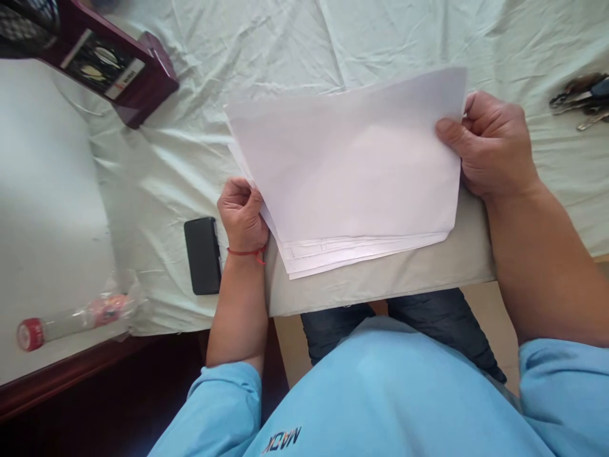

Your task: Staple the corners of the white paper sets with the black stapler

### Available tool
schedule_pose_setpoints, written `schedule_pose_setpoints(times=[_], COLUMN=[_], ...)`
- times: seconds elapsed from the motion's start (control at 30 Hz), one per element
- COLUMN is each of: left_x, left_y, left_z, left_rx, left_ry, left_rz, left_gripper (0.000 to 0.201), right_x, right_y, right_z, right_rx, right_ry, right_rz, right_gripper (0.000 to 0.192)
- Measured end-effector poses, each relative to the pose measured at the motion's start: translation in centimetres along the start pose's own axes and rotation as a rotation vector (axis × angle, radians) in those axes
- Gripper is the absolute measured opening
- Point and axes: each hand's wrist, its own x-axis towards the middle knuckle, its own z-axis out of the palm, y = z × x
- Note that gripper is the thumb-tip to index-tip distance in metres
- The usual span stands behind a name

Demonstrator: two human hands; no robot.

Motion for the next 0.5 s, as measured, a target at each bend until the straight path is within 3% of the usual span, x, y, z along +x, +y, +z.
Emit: schedule_pose_setpoints(times=[0.17,0.27,0.37,0.5], left_x=[0.1,-0.1,-0.5,-0.8], left_y=[-0.3,-0.3,0.0,0.4], left_z=[-0.1,0.1,0.7,1.0], left_rx=[0.008,0.006,-0.049,-0.048], left_ry=[0.019,0.005,0.012,0.066], left_rz=[-0.043,-0.059,-0.055,-0.097], left_gripper=[0.066,0.063,0.056,0.068], right_x=[-0.2,-0.2,-0.1,0.1], right_y=[-0.8,-0.7,0.0,0.7], right_z=[-0.3,-0.7,-1.0,-1.0], right_rx=[-0.012,-0.05,-0.061,-0.057], right_ry=[-0.066,-0.09,-0.071,-0.04], right_rz=[0.02,0.066,0.059,0.041], right_gripper=[0.042,0.047,0.044,0.04])
